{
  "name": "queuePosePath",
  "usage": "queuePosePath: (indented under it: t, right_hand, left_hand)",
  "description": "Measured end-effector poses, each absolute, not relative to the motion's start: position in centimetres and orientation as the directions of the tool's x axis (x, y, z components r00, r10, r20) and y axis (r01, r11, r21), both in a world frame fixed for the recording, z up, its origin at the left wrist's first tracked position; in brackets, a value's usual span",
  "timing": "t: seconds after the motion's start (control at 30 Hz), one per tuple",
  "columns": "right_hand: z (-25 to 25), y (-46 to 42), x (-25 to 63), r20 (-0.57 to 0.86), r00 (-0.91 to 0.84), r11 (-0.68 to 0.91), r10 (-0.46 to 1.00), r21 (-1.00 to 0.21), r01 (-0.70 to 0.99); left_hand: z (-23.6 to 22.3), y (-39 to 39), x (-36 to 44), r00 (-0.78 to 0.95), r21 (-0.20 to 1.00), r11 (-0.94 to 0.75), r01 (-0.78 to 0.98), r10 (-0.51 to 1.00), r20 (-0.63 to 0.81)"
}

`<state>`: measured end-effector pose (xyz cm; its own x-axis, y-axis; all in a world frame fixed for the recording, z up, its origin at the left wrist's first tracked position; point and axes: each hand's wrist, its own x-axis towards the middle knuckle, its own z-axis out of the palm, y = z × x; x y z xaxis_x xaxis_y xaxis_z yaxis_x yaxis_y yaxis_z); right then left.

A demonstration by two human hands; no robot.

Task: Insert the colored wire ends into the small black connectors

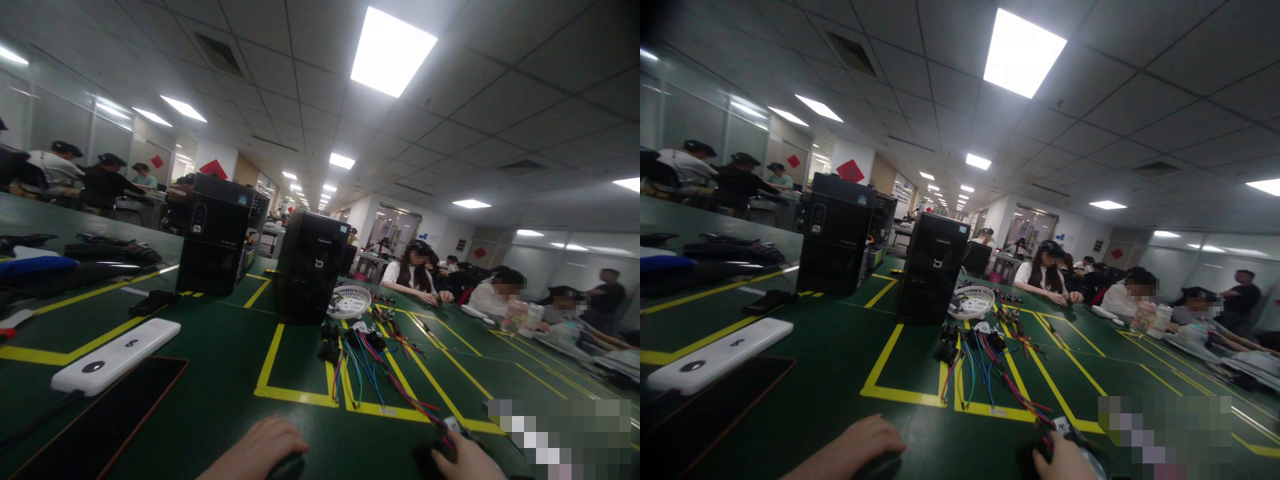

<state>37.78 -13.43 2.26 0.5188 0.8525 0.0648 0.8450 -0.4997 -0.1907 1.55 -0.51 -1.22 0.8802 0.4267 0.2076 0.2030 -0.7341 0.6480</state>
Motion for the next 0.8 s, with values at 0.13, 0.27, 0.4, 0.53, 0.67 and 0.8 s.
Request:
queuePosePath:
  t: [0.13,0.27,0.4,0.53,0.67,0.8]
  right_hand:
    - [2.2,-13.9,39.3,0.271,0.553,-0.49,0.788,-0.27,0.829]
    - [3.2,-14.4,40.2,0.268,0.59,-0.479,0.762,-0.381,0.791]
    - [3.3,-14.6,41.1,0.239,0.591,-0.487,0.771,-0.376,0.788]
    - [2.4,-14.6,41.5,0.239,0.563,-0.461,0.791,-0.371,0.806]
    - [2.5,-14.7,41.7,0.273,0.549,-0.432,0.79,-0.387,0.815]
    - [2.1,-14.7,42.1,0.29,0.522,-0.4,0.802,-0.388,0.83]
  left_hand:
    - [-1.0,-0.5,1.6,0.88,0.646,-0.738,0.194,0.422,0.218]
    - [-0.7,-0.7,1.6,0.882,0.645,-0.734,0.211,0.428,0.197]
    - [0.5,-1.7,1.2,0.874,0.669,-0.713,0.21,0.443,0.198]
    - [1.5,-2.5,0.8,0.856,0.696,-0.683,0.221,0.478,0.197]
    - [1.6,-2.3,1.0,0.886,0.676,-0.697,0.24,0.441,0.141]
    - [1.7,-2.4,1.0,0.873,0.696,-0.677,0.239,0.464,0.152]
